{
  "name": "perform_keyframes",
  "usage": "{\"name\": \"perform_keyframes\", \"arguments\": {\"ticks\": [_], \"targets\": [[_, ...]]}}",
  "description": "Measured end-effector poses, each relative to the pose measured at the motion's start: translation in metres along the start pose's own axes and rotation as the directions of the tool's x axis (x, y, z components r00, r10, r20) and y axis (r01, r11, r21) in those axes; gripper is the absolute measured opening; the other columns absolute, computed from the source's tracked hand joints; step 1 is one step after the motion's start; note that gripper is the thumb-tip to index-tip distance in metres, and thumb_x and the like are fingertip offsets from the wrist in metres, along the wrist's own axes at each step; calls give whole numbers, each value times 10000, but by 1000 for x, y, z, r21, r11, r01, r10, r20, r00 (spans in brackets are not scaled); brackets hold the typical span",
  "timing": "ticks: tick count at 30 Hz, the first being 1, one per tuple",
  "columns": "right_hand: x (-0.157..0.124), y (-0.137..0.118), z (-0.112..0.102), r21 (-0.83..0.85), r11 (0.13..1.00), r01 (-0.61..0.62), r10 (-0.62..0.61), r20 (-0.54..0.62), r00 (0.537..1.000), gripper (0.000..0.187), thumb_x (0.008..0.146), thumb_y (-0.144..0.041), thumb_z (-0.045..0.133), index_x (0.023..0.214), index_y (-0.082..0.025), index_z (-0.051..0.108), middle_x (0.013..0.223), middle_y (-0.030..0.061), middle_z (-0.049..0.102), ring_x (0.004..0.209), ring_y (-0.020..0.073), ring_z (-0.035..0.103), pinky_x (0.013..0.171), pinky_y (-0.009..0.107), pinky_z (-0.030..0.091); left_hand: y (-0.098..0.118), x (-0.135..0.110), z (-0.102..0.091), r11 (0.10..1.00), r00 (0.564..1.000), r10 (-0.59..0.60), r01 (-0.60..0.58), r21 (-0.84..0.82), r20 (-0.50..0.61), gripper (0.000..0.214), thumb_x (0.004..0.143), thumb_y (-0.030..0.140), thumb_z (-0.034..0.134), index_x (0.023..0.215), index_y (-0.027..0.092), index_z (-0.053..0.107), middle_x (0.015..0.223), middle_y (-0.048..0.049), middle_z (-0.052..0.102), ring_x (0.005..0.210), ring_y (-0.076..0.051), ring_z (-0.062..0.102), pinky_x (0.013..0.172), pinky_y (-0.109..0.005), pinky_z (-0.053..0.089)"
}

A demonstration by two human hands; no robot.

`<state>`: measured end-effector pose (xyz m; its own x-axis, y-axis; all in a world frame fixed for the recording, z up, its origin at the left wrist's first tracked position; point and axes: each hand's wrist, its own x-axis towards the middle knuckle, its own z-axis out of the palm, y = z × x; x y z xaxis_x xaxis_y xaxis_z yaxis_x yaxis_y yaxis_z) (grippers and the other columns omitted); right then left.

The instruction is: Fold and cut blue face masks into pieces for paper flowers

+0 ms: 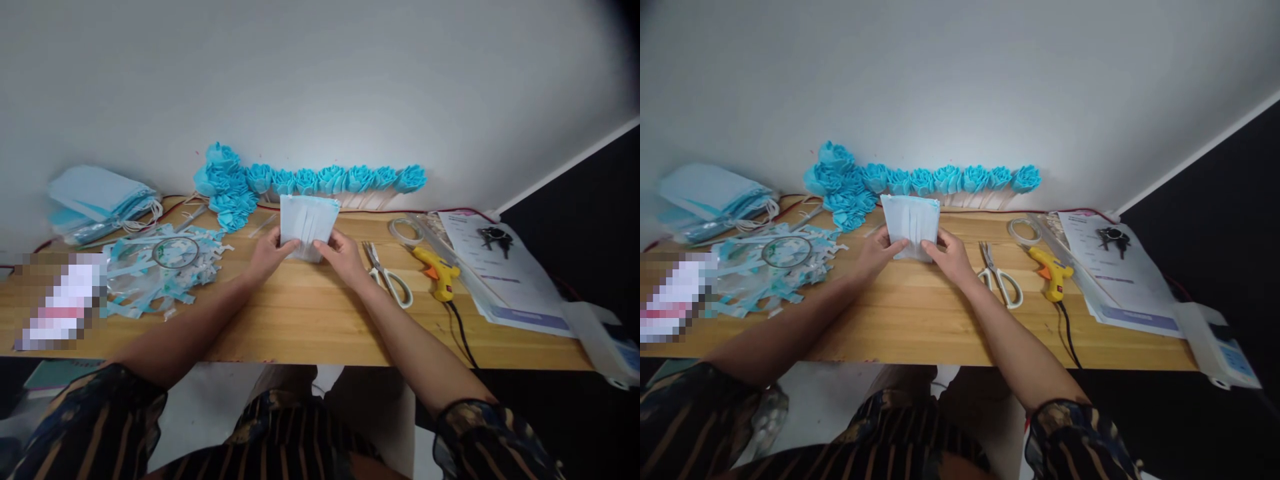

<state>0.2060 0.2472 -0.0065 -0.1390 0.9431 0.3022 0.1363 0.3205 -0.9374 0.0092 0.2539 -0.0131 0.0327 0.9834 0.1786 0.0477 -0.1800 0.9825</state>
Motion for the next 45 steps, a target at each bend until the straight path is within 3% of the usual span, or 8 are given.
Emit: {"name": "perform_keyframes", "arguments": {"ticks": [7, 12, 18, 25, 32, 36, 40, 45], "targets": [[1, 2, 0, -15, 1000, -2, 2, 0, 1000, 390, 807, -462, 716, 1082, -191, 768, 1086, 71, 811, 1009, 262, 730, 923, 394, 568, -4, 0, -3, 998, 999, -44, 45, 35, -11, 401, 694, 511, 780, 848, 148, 711, 858, -70, 746, 794, -207, 648, 735, -330, 510], [1, 2, -1, -93, 995, -43, 44, 3, 999, 311, 784, -450, 686, 898, -171, 763, 857, 44, 768, 797, 223, 676, 735, 337, 530, -9, 2, -3, 1000, 1000, -6, 6, -3, -17, 361, 714, 477, 808, 855, 156, 721, 853, -58, 752, 802, -209, 663, 731, -333, 542], [2, 4, 0, -86, 996, -30, 31, 10, 999, 311, 787, -451, 695, 925, -184, 775, 885, 44, 773, 807, 227, 667, 746, 348, 528, -10, 4, -1, 997, 998, 56, -56, -50, -2, 446, 706, 460, 836, 1022, 161, 739, 1033, -87, 791, 967, -262, 720, 844, -377, 579], [3, 11, 0, -114, 986, -120, 126, 45, 991, 281, 761, -450, 719, 824, -178, 748, 834, 49, 759, 789, 227, 659, 762, 369, 535, -13, 7, -4, 993, 997, -73, 72, 94, 14, 306, 729, 391, 802, 875, 132, 727, 895, -80, 771, 832, -232, 693, 774, -359, 538], [-1, 2, 2, -64, 994, -88, 93, 78, 993, 427, 751, -534, 772, 984, -176, 759, 955, 74, 776, 860, 253, 682, 742, 372, 552, -8, 2, -3, 998, 998, -56, 56, -33, 14, 334, 717, 425, 817, 880, 144, 740, 879, -58, 763, 805, -209, 667, 728, -339, 545], [1, -1, 0, -190, 981, -40, 43, 14, 999, 431, 783, -485, 742, 1080, -173, 742, 1026, 86, 792, 904, 277, 702, 787, 399, 565, -6, -1, 0, 995, 996, -59, 65, -80, 72, 404, 690, 494, 863, 878, 157, 743, 833, -51, 745, 806, -215, 673, 744, -350, 561], [5, -16, -18, -519, 851, 77, -91, 0, 996, 392, 850, -374, 679, 1172, -157, 735, 1005, 98, 798, 901, 309, 719, 772, 406, 542, -3, 1, 0, 965, 998, -22, 36, -260, 57, 478, 797, 617, 777, 994, 185, 721, 926, -63, 737, 852, -203, 684, 775, -328, 549], [5, -45, -40, -759, 526, 384, -300, 257, 919, 250, 957, -226, 591, 1134, -224, 768, 1055, 93, 812, 1018, 298, 728, 935, 433, 488, -8, 13, -7, 936, 985, -37, -24, -350, -168, 432, 943, 636, 600, 1018, 216, 666, 992, -69, 711, 876, -178, 677, 779, -294, 533]]}}
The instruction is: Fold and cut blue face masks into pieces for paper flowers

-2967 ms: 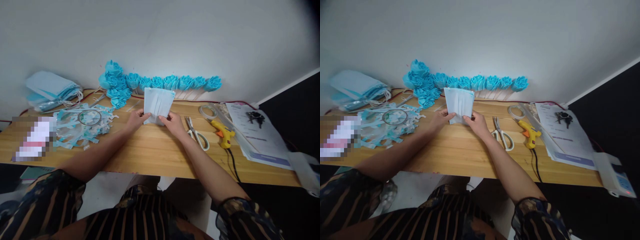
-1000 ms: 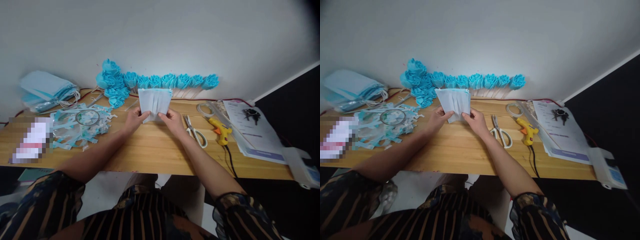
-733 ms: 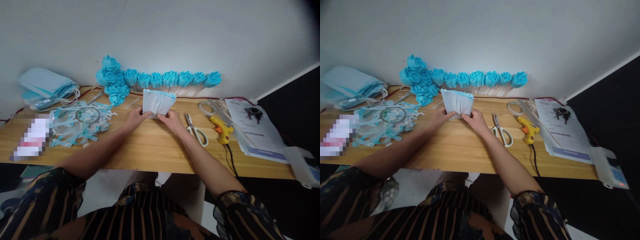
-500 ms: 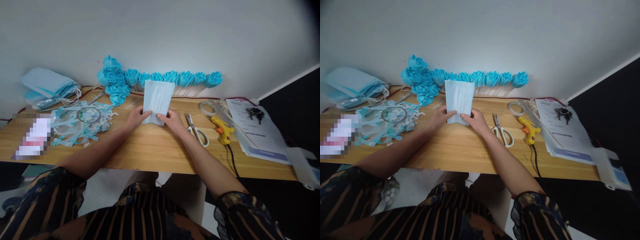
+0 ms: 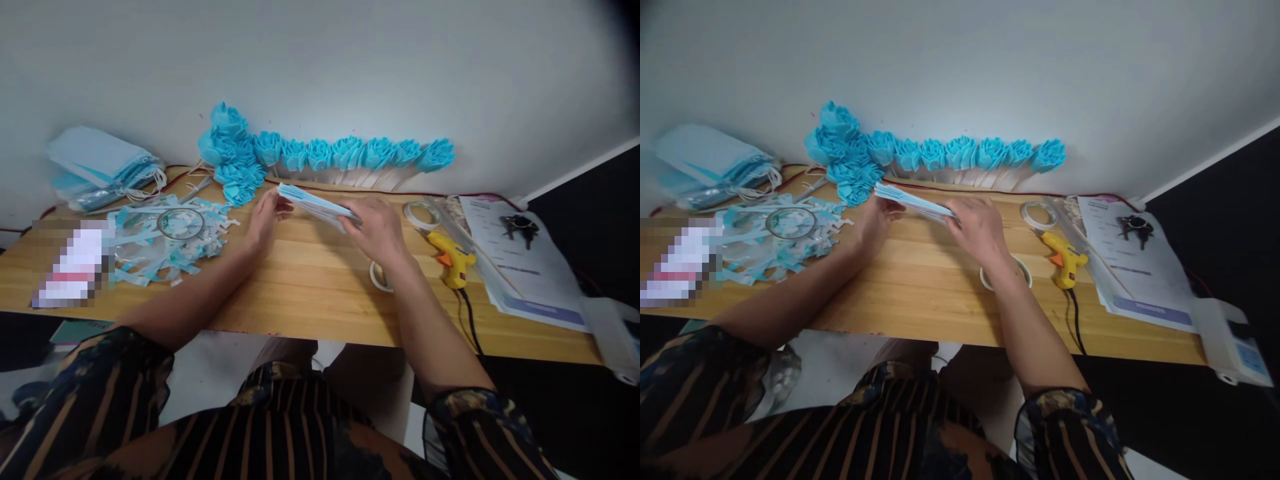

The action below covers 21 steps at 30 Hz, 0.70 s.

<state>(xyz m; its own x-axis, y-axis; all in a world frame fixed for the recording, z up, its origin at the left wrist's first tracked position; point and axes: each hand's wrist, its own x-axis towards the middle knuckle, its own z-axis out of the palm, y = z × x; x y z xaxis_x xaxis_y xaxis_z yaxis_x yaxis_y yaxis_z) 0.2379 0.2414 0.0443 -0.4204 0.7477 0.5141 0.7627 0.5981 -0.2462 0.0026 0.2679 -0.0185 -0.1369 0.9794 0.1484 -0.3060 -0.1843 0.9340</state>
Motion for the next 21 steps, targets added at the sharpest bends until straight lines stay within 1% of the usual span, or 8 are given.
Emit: {"name": "perform_keyframes", "arguments": {"ticks": [4, 9, 11, 14, 15, 17, 19, 21], "targets": [[-1, -3, -9, -90, 993, 80, -76, 55, 996, 268, 992, -189, 577, 1177, -241, 762, 1113, 84, 822, 1030, 274, 736, 982, 439, 454, -3, 3, -3, 1000, 997, 13, -11, 23, -77, 388, 996, 565, 550, 1159, 230, 657, 1117, -76, 715, 987, -200, 671, 805, -295, 523], [-3, -4, -4, -120, 991, 67, -43, 191, 981, 295, 936, -130, 621, 1163, -224, 785, 1055, 99, 831, 1004, 295, 749, 947, 436, 466, -4, 4, -5, 998, 990, 17, -9, 60, -140, 442, 989, 584, 505, 1205, 218, 628, 1077, -88, 724, 947, -202, 675, 794, -294, 520], [-3, 0, -1, -83, 996, 8, 8, 181, 983, 277, 926, -138, 612, 1116, -218, 797, 1043, 102, 828, 990, 297, 745, 912, 421, 480, -5, 5, -6, 998, 990, 7, 2, 65, -144, 478, 979, 620, 493, 1234, 233, 609, 1093, -84, 726, 968, -207, 682, 796, -294, 518], [-2, 10, 7, 135, 971, -199, 196, 37, 980, 246, 917, -229, 612, 1080, -223, 796, 1043, 73, 821, 941, 279, 728, 828, 386, 500, -5, 9, -6, 998, 987, -30, 37, 45, -156, 508, 962, 634, 504, 1273, 240, 578, 1104, -83, 717, 974, -205, 683, 807, -296, 514], [-1, 13, 11, 261, 925, -278, 291, -13, 957, 232, 910, -291, 626, 1054, -219, 792, 1000, 58, 817, 905, 268, 717, 795, 373, 505, -4, 10, -6, 998, 986, -44, 49, 31, -159, 518, 959, 637, 504, 1278, 235, 573, 1105, -86, 714, 966, -200, 683, 816, -299, 514], [0, 17, 19, 543, 752, -374, 463, -31, 886, 266, 862, -400, 665, 1000, -201, 775, 907, 32, 799, 844, 243, 691, 753, 352, 518, -1, 9, -3, 997, 988, -67, 70, 14, -138, 561, 955, 675, 486, 1274, 224, 580, 1104, -98, 715, 960, -202, 685, 841, -314, 518], [1, 15, 29, 759, 523, -389, 553, 46, 832, 378, 801, -479, 714, 1049, -197, 759, 957, 31, 802, 866, 230, 691, 774, 348, 544, 4, 3, 3, 996, 995, -88, 88, 7, -39, 644, 936, 757, 461, 1258, 219, 608, 1105, -115, 728, 986, -225, 696, 858, -343, 526], [0, 8, 38, 844, 344, -412, 575, 157, 803, 479, 744, -522, 770, 1094, -196, 748, 1028, 49, 806, 905, 231, 705, 802, 355, 563, 8, -5, 9, 993, 985, -111, 114, -11, 130, 708, 891, 815, 499, 1229, 211, 647, 1096, -126, 744, 1000, -251, 707, 856, -367, 535]]}}
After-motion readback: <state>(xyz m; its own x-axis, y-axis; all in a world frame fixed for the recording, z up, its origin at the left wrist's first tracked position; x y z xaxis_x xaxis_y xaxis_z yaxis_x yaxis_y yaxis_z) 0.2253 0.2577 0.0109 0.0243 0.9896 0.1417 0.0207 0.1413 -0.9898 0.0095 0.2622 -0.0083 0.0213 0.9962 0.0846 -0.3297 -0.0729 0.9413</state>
